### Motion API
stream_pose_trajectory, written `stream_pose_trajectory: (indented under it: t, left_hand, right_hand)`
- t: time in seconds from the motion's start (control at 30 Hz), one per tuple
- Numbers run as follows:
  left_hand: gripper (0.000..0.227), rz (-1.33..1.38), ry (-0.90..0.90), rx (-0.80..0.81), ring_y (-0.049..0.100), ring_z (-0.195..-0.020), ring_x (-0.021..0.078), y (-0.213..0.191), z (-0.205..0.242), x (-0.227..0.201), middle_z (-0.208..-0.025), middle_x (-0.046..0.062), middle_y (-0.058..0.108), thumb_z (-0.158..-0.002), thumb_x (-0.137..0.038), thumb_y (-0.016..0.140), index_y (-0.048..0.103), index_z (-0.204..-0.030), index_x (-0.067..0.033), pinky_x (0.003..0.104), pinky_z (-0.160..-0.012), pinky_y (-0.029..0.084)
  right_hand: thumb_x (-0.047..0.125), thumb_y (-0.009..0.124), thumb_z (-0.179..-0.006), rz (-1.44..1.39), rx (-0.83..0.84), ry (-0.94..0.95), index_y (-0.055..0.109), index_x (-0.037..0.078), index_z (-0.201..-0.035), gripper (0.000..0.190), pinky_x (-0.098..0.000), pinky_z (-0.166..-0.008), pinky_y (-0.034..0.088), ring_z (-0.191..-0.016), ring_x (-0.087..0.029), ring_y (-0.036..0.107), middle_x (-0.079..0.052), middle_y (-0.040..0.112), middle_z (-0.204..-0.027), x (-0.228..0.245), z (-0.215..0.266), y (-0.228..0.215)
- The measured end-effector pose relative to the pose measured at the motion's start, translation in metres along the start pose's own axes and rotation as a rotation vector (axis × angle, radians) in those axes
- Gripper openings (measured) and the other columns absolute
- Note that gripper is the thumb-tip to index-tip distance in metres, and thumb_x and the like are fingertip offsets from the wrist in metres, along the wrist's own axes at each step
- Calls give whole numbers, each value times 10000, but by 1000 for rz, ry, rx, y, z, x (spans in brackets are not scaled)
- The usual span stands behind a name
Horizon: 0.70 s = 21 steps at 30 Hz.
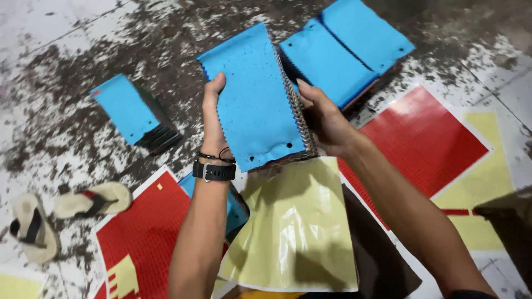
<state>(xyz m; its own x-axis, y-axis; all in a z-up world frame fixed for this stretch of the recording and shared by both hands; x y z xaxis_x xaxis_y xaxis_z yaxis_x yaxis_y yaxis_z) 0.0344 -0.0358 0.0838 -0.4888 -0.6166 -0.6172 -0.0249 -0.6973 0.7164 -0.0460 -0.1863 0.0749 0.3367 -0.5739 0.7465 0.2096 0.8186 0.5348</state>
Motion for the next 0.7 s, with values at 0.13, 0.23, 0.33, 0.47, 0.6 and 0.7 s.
stream_pose_trajectory:
  t: [0.13,0.23,0.33,0.47,0.6,0.7]
  left_hand:
    - [926,180,56,-153,567,-1261,428,-16,24,-19,-1438,185,563,-694,-382,830,469,-1499,-103,605,-1146,409]
    - [699,-42,114,-296,628,-1205,282,-52,41,-34,-1241,107,678,-659,-469,661,652,-1273,-134,411,-1054,480]
    - [548,89,120,-81,687,-1019,332,-79,63,-34,-1133,151,713,-771,-400,710,659,-1198,-60,480,-943,553]
    - [863,-48,164,-387,515,-1292,387,-111,100,-35,-1406,222,484,-732,-449,788,441,-1445,-108,594,-1117,419]
    - [862,-142,130,-440,482,-1314,358,-150,118,-22,-1430,193,451,-780,-489,759,410,-1478,-122,562,-1131,407]
    - [894,-83,11,-486,486,-1338,356,-172,121,-4,-1482,192,505,-758,-503,768,436,-1509,-151,519,-1156,388]
  right_hand:
    - [612,632,-874,68,143,-60,415,104,-1564,885,-603,-1175,362,-1392,-436,502,-254,488,-1538,-5,-32,25]
    - [785,613,-544,339,17,27,115,351,-1632,1273,-463,-1238,101,-1599,-165,62,-58,127,-1736,-24,-65,30]
    - [607,694,-778,128,303,-9,208,275,-1615,1023,-486,-1134,462,-1510,-211,376,0,239,-1701,-63,-73,49]
    - [477,801,-714,235,230,309,402,86,-1553,1008,-711,-1112,342,-1360,-451,484,-278,483,-1477,-107,-46,91]
    - [504,817,-694,236,225,453,339,37,-1579,1109,-718,-1127,290,-1356,-484,436,-319,436,-1476,-163,-39,86]
    - [468,761,-787,315,291,269,155,85,-1612,1093,-730,-1142,255,-1411,-504,333,-338,317,-1506,-181,-30,89]
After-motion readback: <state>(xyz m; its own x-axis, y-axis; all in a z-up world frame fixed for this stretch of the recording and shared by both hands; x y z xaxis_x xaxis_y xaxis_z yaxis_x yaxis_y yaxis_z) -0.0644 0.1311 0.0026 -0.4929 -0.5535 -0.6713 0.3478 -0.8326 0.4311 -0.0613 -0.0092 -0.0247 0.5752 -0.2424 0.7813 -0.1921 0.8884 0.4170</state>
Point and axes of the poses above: each hand's wrist, its own z-axis away from the middle knuckle, its own y-axis out of the palm, x = y × z, the point moved 2 cm from there along -z, towards the middle knuckle
